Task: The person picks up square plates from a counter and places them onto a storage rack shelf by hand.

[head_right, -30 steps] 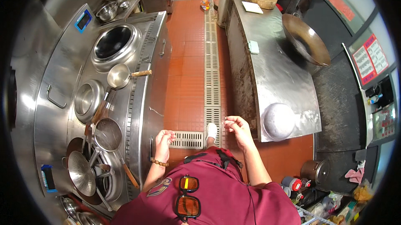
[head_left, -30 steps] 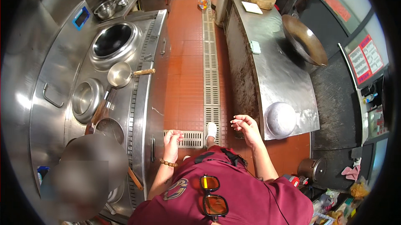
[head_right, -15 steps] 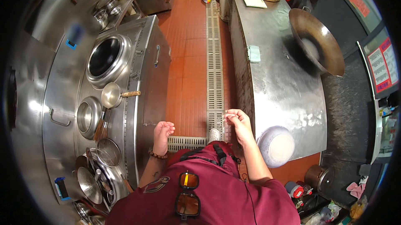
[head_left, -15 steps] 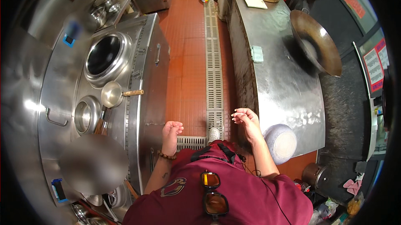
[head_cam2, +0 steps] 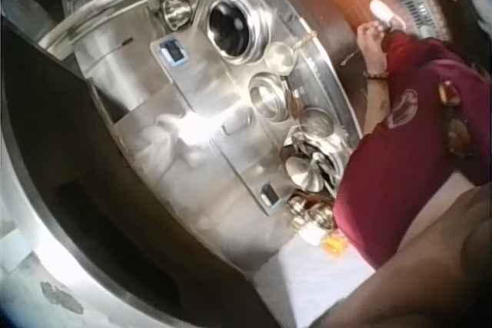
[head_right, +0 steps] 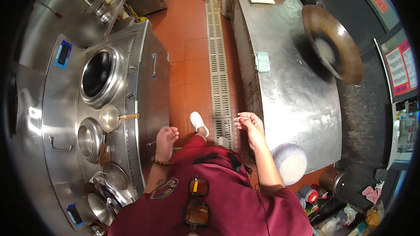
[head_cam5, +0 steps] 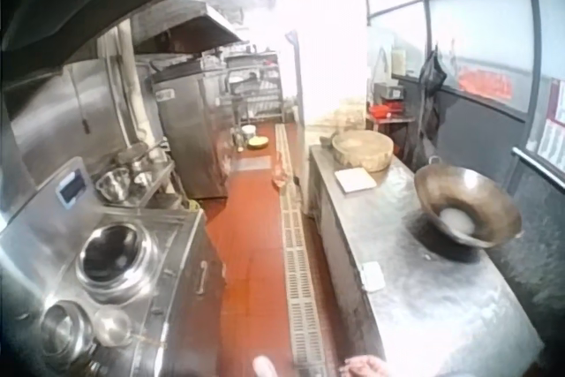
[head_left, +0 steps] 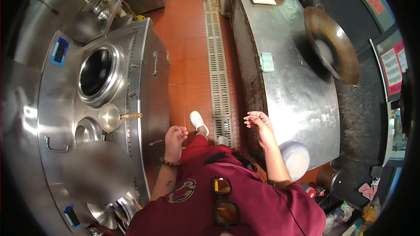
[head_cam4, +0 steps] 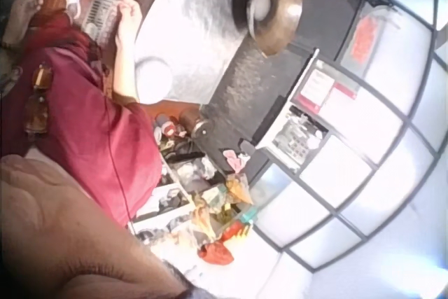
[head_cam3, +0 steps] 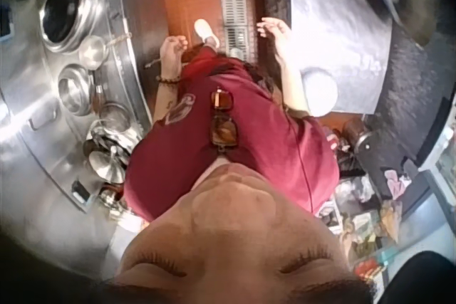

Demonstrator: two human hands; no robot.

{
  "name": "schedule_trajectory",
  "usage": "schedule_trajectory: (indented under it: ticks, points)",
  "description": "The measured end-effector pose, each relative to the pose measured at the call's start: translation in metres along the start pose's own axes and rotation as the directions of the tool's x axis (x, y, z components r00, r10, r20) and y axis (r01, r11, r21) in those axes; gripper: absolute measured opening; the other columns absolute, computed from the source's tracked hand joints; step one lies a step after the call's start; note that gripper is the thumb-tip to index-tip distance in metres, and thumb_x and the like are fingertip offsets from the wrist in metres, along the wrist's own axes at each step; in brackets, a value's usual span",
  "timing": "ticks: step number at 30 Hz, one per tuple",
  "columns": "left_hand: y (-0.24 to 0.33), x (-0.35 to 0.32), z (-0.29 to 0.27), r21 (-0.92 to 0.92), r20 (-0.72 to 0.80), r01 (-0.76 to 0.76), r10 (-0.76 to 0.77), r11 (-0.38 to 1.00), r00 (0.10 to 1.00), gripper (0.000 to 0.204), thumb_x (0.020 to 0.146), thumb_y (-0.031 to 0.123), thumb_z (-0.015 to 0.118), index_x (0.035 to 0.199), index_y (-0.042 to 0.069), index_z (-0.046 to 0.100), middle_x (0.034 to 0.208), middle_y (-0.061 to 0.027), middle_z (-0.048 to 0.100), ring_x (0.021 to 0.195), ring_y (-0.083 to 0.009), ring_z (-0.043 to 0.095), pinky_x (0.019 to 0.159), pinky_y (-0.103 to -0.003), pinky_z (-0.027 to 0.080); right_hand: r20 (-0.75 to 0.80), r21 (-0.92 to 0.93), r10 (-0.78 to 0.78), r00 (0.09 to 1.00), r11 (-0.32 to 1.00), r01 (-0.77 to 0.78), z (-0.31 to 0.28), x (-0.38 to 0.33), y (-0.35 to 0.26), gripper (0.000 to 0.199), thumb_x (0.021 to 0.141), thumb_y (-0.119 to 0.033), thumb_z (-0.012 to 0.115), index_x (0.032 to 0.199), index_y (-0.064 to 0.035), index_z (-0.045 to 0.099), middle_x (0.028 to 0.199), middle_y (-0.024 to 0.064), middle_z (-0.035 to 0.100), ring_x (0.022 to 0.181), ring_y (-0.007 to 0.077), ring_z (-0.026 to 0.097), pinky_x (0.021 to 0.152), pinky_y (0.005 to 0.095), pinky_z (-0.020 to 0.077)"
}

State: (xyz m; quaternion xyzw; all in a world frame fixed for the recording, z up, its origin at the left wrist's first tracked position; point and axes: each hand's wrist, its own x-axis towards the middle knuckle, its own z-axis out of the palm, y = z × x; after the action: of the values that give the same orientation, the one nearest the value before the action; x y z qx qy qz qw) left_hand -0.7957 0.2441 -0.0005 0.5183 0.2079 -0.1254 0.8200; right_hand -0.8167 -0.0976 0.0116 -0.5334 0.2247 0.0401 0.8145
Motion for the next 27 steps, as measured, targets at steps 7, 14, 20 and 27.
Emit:
schedule_trajectory:
  ticks: [7,14,20,27]
  points:
    - [0.042,0.095,0.023,-0.043,0.152,0.027,-0.020,0.999,0.988,0.005,0.094,0.006,0.050,0.095,0.010,0.054,0.095,-0.0066,0.065,0.083,-0.0147,0.061,0.077,-0.028,0.050,-0.096,0.014,-0.052,0.994,0.998,0.054,0.032,0.037,-0.023,0.020,0.095,-0.009,0.056,0.112,-0.0016,0.061,0.100,0.0108,0.071,0.085,0.0149,0.066,0.078,0.0273,0.0513]
    - [0.093,0.176,0.045,-0.052,0.284,0.031,-0.015,0.998,0.959,0.005,0.094,0.006,0.051,0.093,0.010,0.055,0.095,-0.0072,0.066,0.084,-0.0144,0.062,0.077,-0.027,0.050,-0.187,0.007,-0.082,0.979,0.996,0.085,0.078,0.081,-0.049,0.019,0.095,-0.012,0.058,0.112,-0.0037,0.062,0.100,0.0095,0.071,0.087,0.0158,0.066,0.080,0.0283,0.0510]
    - [0.112,0.232,0.033,0.040,0.374,0.031,-0.044,0.999,0.926,0.008,0.094,0.006,0.049,0.093,0.010,0.056,0.097,-0.0066,0.065,0.085,-0.0135,0.061,0.078,-0.027,0.049,-0.244,0.005,-0.152,0.958,0.987,0.158,0.114,0.101,-0.055,0.014,0.096,-0.014,0.060,0.105,-0.0051,0.065,0.099,0.0085,0.071,0.086,0.0159,0.066,0.080,0.0292,0.0508]
    - [0.126,0.264,0.026,0.045,0.384,0.034,-0.049,0.998,0.922,0.009,0.091,0.002,0.050,0.088,0.010,0.053,0.098,-0.0062,0.064,0.084,-0.0132,0.060,0.077,-0.026,0.049,-0.350,0.037,-0.091,0.932,0.993,0.111,0.137,0.119,-0.061,0.010,0.096,-0.014,0.059,0.097,-0.0055,0.064,0.094,0.0090,0.071,0.083,0.0155,0.065,0.077,0.0290,0.0512]
